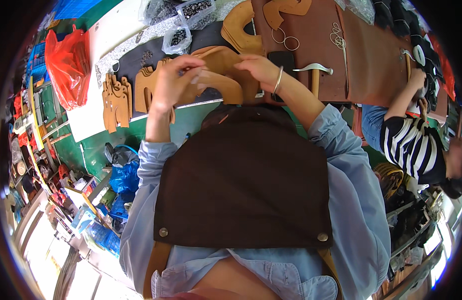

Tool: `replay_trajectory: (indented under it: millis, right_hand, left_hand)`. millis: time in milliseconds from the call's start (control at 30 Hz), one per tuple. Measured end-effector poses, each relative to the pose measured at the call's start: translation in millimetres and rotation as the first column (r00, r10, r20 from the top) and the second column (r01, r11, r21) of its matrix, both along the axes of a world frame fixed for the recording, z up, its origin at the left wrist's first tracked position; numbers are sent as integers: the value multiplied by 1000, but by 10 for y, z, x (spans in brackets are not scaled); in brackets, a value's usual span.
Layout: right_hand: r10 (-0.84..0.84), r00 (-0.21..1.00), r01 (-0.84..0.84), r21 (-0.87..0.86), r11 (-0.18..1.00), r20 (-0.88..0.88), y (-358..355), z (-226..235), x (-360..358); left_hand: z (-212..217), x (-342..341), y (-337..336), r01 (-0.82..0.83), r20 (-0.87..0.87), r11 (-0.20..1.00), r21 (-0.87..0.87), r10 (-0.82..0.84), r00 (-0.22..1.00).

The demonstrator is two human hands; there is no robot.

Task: The person retrieves leather pieces from under the table, sorts the leather pieces on the workbench, and inserts small metal studs from a bag into holes on the leather pieces by hand.

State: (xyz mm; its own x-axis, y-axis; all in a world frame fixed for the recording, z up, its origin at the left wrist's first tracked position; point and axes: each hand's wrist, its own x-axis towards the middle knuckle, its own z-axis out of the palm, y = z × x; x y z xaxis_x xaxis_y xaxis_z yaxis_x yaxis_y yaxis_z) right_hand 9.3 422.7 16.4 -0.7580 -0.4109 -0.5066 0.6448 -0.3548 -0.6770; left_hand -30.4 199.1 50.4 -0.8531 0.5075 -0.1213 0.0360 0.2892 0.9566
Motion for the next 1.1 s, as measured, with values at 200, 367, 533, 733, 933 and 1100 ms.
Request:
replay_trajectory:
  millis: [200,367,533,733,933,1100]
  right_hand:
    - [243,968,-246,-47,968,-54,43,-157,270]
    - [-194,964,229,-200,953,180,326,-247,431]
    - [-289,943,319,-204,925,166,304,-209,378]
    - [-368,927,375,-222,900,71,379,-186,284]
    - [-203,977,209,-93,973,68,118,-25,164]
    - [292,947,-284,78,956,-131,-27,-153,322]
  left_hand:
    - [-154,136,266,-103,-492,983,-150,16,870]
    - [-874,268,-103,-465,-591,705,-535,82,803]
    - [-966,123,-23,-434,-363,712,-551,263,894]
    - [-676,78,-468,-341,72,934,-104,349,934]
    - [-146,81,8,-169,-127,976,-134,152,980]
    - [-362,260,224,-227,-189,962,-153,197,962]
